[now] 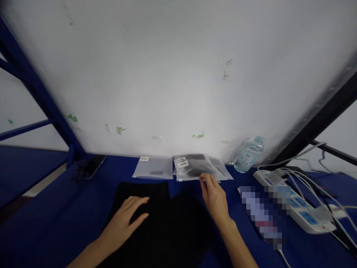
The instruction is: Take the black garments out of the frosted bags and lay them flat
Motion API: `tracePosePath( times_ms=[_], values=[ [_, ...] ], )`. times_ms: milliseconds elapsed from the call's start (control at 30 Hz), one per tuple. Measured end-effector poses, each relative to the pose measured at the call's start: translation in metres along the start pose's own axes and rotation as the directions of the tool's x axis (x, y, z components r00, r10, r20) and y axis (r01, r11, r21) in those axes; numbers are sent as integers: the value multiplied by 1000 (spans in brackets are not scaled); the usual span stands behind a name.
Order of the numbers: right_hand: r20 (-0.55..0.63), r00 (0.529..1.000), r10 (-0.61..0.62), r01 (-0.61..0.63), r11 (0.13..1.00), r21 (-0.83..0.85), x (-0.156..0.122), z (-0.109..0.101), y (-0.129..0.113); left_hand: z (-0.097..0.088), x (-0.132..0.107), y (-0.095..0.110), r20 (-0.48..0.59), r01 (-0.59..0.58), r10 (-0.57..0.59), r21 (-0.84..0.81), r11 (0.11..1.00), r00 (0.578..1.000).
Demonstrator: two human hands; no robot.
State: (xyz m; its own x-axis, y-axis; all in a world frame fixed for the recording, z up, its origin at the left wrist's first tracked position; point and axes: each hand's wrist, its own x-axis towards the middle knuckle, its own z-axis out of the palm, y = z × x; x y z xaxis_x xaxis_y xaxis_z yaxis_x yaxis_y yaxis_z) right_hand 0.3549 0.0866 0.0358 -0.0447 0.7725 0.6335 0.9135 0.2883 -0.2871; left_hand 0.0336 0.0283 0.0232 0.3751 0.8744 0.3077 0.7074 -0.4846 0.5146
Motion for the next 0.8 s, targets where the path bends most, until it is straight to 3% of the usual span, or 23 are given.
tracePosePath(
  times_ms=[133, 333, 433, 500, 633, 800],
  values=[
    [13, 999, -45, 44, 997, 66, -35, -17, -26, 18, 21, 37, 16, -18, 22, -211, 977, 1000],
    [97, 995, 7, -28, 976, 214, -70, -23, -41, 33, 28, 52, -53, -253, 254, 23, 967, 966],
    [25, 998, 54, -58, 974, 217, -76, -21, -48, 30, 30, 50, -55, -301, 305, 72, 951, 951],
    [-27, 1000, -7, 12, 983, 185, -80, -19, -58, 29, 30, 50, -44, -328, 333, 86, 941, 942],
    [42, 962, -270, 260, 950, 171, -84, -14, -80, 30, 27, 52, -30, -392, 400, 139, 909, 916],
    [6, 938, -347, 342, 928, 149, -82, -14, -76, 30, 24, 53, -27, -449, 462, 194, 873, 887]
  ],
)
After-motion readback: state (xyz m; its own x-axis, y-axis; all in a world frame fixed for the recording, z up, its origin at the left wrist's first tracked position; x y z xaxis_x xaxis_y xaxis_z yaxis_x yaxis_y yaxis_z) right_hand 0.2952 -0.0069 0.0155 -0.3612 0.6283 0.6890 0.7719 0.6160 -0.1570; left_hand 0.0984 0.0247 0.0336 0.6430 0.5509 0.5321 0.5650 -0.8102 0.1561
